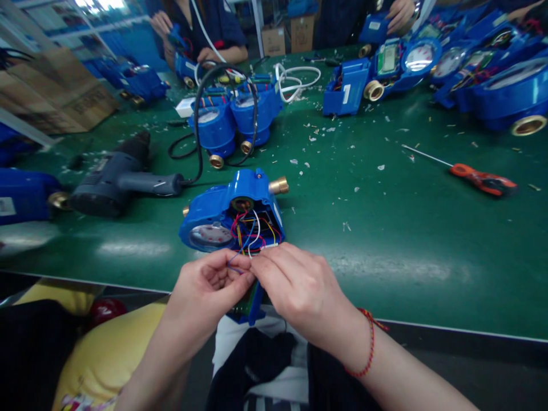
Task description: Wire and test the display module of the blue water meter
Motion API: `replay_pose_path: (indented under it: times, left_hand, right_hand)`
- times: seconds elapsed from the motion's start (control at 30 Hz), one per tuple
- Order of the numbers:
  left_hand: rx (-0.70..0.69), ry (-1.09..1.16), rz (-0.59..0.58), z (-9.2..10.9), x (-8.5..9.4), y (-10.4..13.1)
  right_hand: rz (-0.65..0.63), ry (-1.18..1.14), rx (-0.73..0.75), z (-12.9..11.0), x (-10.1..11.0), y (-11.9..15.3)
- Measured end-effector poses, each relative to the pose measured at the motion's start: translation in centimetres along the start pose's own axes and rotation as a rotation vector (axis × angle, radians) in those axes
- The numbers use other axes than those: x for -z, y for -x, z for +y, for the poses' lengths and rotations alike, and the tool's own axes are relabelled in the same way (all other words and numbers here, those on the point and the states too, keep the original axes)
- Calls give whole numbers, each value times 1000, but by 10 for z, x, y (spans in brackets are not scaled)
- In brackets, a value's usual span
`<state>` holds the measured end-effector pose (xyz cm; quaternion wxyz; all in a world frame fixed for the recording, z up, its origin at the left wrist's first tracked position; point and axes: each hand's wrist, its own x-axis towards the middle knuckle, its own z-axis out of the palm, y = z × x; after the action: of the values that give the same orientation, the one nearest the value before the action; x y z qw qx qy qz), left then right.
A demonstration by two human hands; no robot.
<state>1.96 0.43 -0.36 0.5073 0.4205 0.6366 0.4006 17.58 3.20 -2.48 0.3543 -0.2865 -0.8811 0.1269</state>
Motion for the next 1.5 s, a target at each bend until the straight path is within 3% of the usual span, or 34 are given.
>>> replay_pose_path:
  times: [0.73, 1.2, 1.5]
  left_hand:
    - [20, 24, 83, 2, -7, 1]
    - [19, 14, 68, 1, -4, 0]
    - [-12, -14, 12, 2, -3, 0]
  right_hand:
    - [-11, 126, -39, -8, -5, -2]
    - [-63, -38, -103, -1, -6, -3]
    - [-13, -187, -284, 2, -4, -6]
